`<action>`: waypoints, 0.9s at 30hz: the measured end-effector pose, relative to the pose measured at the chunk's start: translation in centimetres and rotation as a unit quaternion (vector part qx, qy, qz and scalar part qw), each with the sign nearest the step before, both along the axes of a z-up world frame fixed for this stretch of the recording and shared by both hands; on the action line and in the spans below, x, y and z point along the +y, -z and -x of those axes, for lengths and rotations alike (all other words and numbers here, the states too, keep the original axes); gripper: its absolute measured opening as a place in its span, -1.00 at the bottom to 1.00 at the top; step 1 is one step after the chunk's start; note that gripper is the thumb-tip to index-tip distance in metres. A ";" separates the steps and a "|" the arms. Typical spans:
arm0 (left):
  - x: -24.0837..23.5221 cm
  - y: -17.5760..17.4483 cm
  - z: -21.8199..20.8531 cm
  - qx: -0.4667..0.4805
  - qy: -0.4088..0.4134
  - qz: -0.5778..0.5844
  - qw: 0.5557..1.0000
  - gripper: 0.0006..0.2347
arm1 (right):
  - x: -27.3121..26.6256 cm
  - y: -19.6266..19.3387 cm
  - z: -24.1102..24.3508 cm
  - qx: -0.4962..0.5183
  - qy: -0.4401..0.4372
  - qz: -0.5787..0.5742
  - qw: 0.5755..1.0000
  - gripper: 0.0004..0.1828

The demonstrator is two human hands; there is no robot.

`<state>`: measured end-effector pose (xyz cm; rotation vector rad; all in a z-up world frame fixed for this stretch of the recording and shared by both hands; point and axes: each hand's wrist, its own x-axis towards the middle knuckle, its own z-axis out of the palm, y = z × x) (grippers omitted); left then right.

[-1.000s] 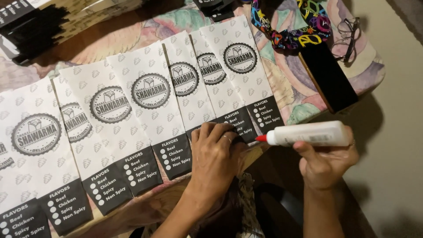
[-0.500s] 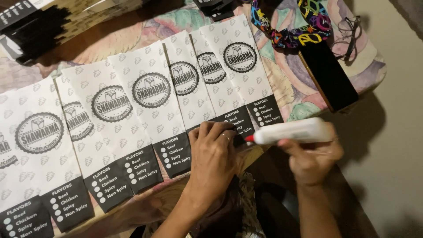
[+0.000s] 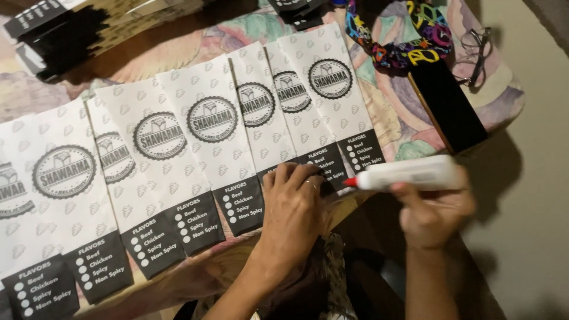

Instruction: Applying glue to the side flaps of paper shawarma sleeves and folding them to seal the packaging.

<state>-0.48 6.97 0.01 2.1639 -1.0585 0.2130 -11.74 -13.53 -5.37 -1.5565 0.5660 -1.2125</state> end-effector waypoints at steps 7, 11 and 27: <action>4.2 -1.6 -0.4 0.003 -0.019 0.079 0.997 -0.63 | 1.0 -0.7 0.3 -0.077 -0.027 -0.017 0.997 -0.49; 5.6 -1.4 -0.5 -0.019 -0.042 0.026 0.999 -0.91 | 3.6 -0.7 -0.7 -0.055 -0.072 -0.059 0.994 -0.43; 6.9 -1.0 -0.1 0.029 0.008 0.004 1.000 -0.71 | 9.8 -5.1 -3.1 0.038 -0.271 -0.018 0.962 -0.44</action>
